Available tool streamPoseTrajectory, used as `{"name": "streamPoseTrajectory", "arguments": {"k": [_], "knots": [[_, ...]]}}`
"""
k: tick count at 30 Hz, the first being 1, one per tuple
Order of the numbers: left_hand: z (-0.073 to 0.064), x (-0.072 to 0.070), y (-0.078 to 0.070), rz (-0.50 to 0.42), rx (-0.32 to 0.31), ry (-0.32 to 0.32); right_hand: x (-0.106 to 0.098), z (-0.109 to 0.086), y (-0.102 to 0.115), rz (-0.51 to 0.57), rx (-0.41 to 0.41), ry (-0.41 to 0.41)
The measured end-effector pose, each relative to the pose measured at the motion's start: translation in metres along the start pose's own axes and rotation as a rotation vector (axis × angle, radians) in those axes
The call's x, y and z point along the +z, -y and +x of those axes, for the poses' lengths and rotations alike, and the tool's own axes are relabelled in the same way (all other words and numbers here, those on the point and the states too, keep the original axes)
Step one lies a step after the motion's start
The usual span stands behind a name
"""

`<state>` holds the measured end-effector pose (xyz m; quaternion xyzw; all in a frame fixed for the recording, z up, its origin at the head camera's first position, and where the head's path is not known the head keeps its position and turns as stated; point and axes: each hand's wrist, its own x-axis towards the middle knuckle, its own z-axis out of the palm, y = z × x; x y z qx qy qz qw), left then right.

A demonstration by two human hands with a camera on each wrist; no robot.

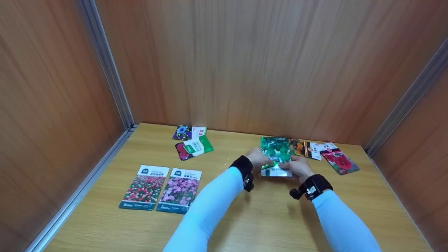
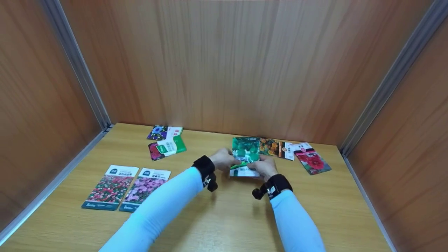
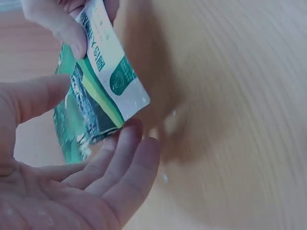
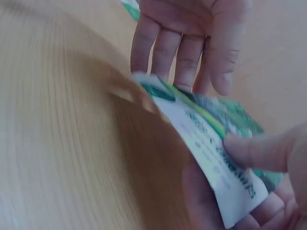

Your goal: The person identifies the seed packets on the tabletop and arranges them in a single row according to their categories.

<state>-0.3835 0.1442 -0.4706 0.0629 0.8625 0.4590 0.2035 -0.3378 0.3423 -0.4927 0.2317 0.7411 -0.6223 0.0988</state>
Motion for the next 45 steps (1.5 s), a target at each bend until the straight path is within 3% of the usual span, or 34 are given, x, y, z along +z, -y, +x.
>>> {"name": "streamPoseTrajectory", "arguments": {"k": [3, 9, 17, 24, 30, 34, 38, 42, 45], "knots": [[-0.001, -0.011, 0.011, -0.025, 0.005, 0.0, 0.012, -0.003, 0.0, 0.009, -0.035, 0.023], [-0.004, -0.031, 0.031, -0.118, 0.012, 0.063, 0.031, -0.003, 0.002, 0.056, -0.109, 0.064], [-0.02, -0.057, 0.039, -0.031, 0.042, 0.119, 0.045, -0.006, 0.009, 0.06, -0.132, 0.088], [-0.028, -0.078, 0.047, -0.04, 0.014, 0.057, 0.062, -0.011, 0.012, -0.004, -0.162, 0.097], [-0.029, -0.093, 0.057, 0.082, -0.014, 0.021, 0.084, -0.015, 0.01, -0.088, -0.193, 0.099], [-0.03, -0.105, 0.063, 0.154, -0.046, 0.05, 0.098, -0.017, 0.007, -0.127, -0.17, 0.114], [-0.038, -0.121, 0.068, 0.228, -0.037, 0.092, 0.11, -0.021, 0.009, -0.168, -0.168, 0.145], [-0.048, -0.139, 0.073, 0.295, -0.023, 0.142, 0.122, -0.026, 0.01, -0.263, -0.186, 0.181], [-0.053, -0.15, 0.078, 0.307, -0.05, 0.161, 0.133, -0.029, 0.009, -0.344, -0.188, 0.207]]}}
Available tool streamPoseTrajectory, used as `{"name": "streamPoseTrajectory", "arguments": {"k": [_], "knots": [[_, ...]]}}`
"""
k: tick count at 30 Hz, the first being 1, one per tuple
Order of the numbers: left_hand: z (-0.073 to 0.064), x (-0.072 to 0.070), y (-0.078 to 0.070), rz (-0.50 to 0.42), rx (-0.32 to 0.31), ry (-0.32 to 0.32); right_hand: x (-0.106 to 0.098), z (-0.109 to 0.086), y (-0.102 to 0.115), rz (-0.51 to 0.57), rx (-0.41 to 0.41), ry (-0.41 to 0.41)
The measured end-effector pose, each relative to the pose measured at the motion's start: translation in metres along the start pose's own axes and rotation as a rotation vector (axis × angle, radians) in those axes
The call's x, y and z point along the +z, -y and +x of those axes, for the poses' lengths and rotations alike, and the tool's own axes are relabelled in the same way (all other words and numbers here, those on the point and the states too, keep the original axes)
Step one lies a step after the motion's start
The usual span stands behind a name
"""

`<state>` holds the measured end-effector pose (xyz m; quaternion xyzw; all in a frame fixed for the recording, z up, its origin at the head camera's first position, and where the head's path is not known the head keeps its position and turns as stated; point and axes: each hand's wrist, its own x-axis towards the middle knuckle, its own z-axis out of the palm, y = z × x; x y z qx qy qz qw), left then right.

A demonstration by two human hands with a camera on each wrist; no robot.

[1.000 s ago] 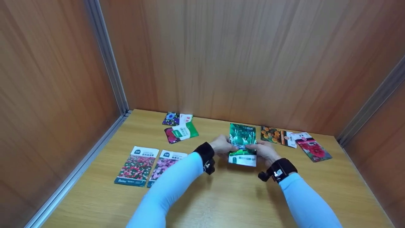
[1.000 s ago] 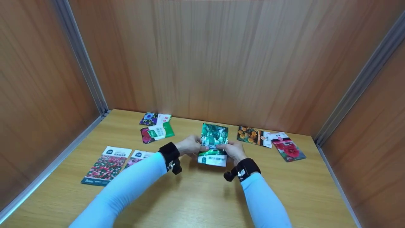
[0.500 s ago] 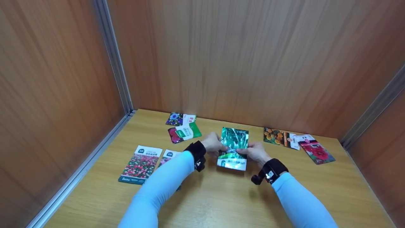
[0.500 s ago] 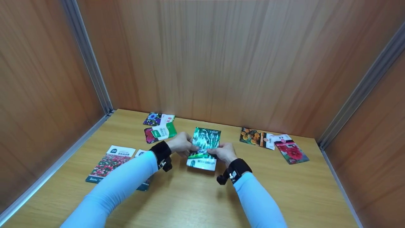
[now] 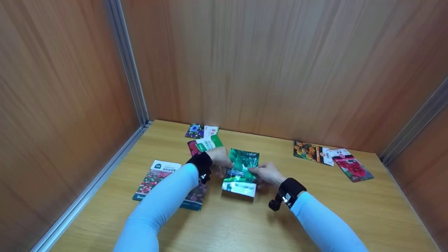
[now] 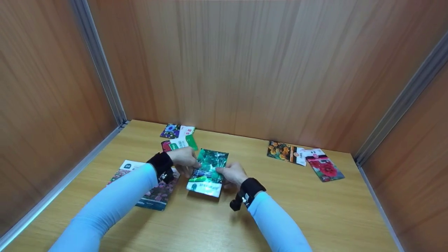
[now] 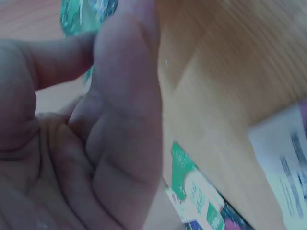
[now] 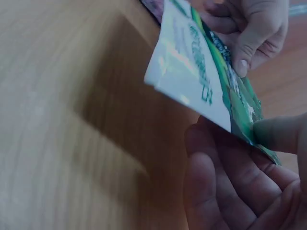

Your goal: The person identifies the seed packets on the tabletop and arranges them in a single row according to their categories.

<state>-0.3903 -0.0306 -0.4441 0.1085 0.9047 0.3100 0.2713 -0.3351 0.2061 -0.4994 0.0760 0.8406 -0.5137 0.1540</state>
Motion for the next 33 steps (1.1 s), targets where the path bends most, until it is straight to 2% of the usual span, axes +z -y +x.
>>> {"name": "streamPoseTrajectory", "arguments": {"k": [3, 7, 15, 18, 25, 33], "knots": [[-0.003, -0.004, 0.007, 0.018, -0.035, 0.013, 0.011, -0.001, 0.003, -0.058, 0.009, 0.042], [-0.006, -0.005, 0.015, 0.056, -0.035, 0.031, 0.022, -0.003, 0.005, -0.119, 0.006, 0.072], [-0.008, -0.002, 0.029, 0.082, -0.068, 0.012, 0.037, -0.009, 0.01, -0.168, 0.008, 0.076], [-0.012, 0.001, 0.034, 0.065, -0.061, 0.007, 0.042, -0.01, 0.009, -0.178, 0.008, 0.066], [-0.021, 0.006, 0.043, 0.061, 0.005, 0.0, 0.05, -0.011, 0.004, -0.203, -0.014, 0.07], [-0.029, 0.006, 0.049, -0.004, -0.006, -0.019, 0.051, -0.007, 0.003, -0.223, -0.014, 0.092]]}}
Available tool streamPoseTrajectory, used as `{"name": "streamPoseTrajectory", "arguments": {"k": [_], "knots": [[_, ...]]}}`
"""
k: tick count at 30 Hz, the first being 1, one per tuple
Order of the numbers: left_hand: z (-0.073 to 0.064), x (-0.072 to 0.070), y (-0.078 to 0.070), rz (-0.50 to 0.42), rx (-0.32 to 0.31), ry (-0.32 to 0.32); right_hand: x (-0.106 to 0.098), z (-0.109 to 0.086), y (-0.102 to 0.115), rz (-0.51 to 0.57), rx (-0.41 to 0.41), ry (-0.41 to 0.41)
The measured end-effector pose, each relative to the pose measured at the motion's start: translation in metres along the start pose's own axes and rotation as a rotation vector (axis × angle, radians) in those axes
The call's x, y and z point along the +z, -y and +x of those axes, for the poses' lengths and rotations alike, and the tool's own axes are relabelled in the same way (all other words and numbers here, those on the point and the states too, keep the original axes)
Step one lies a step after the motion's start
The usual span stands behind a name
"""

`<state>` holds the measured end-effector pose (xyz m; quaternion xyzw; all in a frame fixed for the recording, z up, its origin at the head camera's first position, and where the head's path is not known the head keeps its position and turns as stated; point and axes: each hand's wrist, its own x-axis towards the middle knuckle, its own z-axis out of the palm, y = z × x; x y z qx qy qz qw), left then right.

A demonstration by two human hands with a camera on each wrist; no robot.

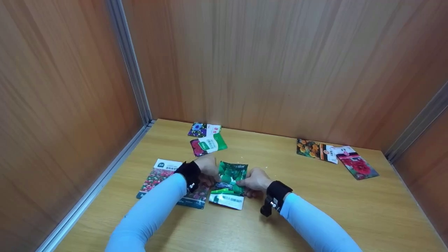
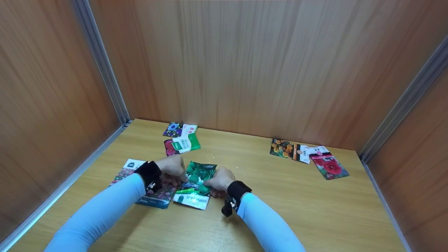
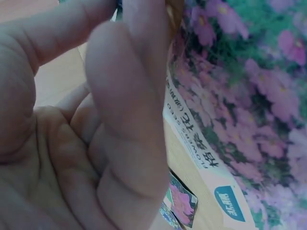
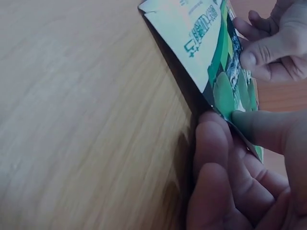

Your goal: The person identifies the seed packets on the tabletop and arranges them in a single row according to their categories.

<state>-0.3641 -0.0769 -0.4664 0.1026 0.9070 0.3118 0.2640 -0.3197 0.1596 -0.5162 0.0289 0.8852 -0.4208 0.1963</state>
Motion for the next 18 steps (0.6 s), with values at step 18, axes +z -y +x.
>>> {"name": "streamPoseTrajectory", "arguments": {"k": [18], "knots": [[-0.005, 0.012, 0.004, 0.167, -0.083, 0.042, 0.004, -0.007, 0.004, -0.097, -0.043, 0.049]]}}
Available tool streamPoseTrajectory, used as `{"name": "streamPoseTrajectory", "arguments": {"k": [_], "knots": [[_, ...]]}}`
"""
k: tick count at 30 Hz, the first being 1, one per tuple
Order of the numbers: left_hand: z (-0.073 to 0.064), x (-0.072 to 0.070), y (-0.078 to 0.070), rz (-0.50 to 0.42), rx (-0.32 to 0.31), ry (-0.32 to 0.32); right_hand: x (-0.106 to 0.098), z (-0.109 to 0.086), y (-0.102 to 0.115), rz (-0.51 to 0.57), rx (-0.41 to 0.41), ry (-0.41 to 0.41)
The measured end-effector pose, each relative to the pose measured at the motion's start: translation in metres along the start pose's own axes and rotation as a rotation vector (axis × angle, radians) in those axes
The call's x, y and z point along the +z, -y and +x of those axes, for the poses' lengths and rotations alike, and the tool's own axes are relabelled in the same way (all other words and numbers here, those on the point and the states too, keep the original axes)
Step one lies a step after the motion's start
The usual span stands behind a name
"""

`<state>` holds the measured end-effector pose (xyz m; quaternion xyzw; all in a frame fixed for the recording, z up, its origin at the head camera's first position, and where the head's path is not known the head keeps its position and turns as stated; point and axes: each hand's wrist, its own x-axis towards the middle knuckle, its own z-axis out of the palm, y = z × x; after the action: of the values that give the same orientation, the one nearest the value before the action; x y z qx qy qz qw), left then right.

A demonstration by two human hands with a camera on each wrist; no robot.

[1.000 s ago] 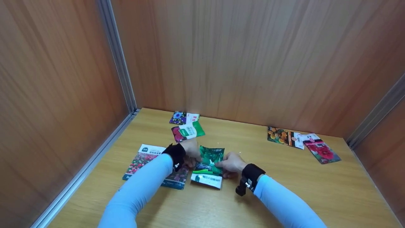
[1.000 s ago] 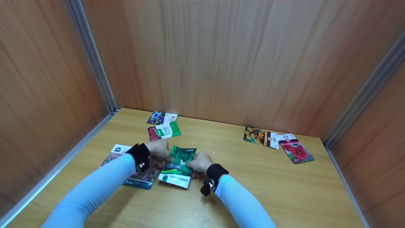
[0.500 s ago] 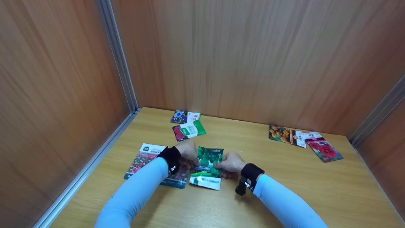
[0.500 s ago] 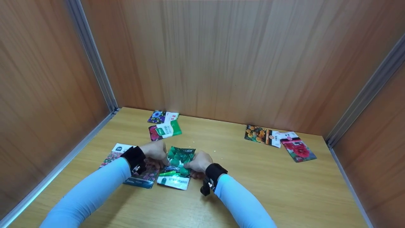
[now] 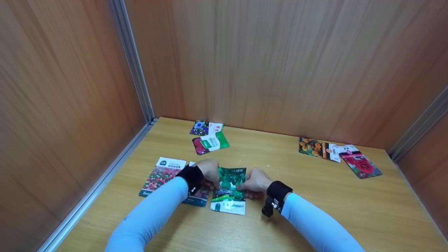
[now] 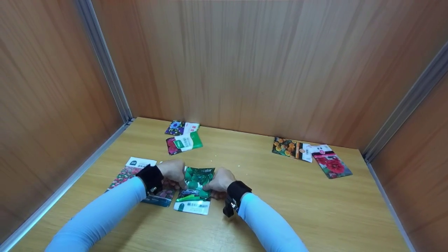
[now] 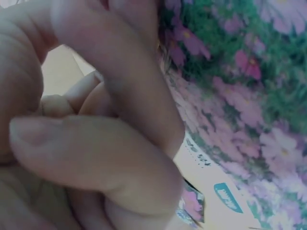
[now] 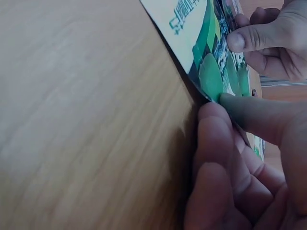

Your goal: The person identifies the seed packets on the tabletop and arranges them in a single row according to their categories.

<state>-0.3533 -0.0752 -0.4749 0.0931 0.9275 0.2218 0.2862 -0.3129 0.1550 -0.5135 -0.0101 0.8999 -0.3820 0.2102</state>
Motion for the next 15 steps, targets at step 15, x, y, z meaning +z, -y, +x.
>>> {"name": "streamPoseTrajectory", "arguments": {"k": [15], "knots": [[-0.001, -0.013, 0.005, 0.067, 0.115, -0.123, -0.001, -0.012, -0.003, -0.16, -0.039, 0.006]]}}
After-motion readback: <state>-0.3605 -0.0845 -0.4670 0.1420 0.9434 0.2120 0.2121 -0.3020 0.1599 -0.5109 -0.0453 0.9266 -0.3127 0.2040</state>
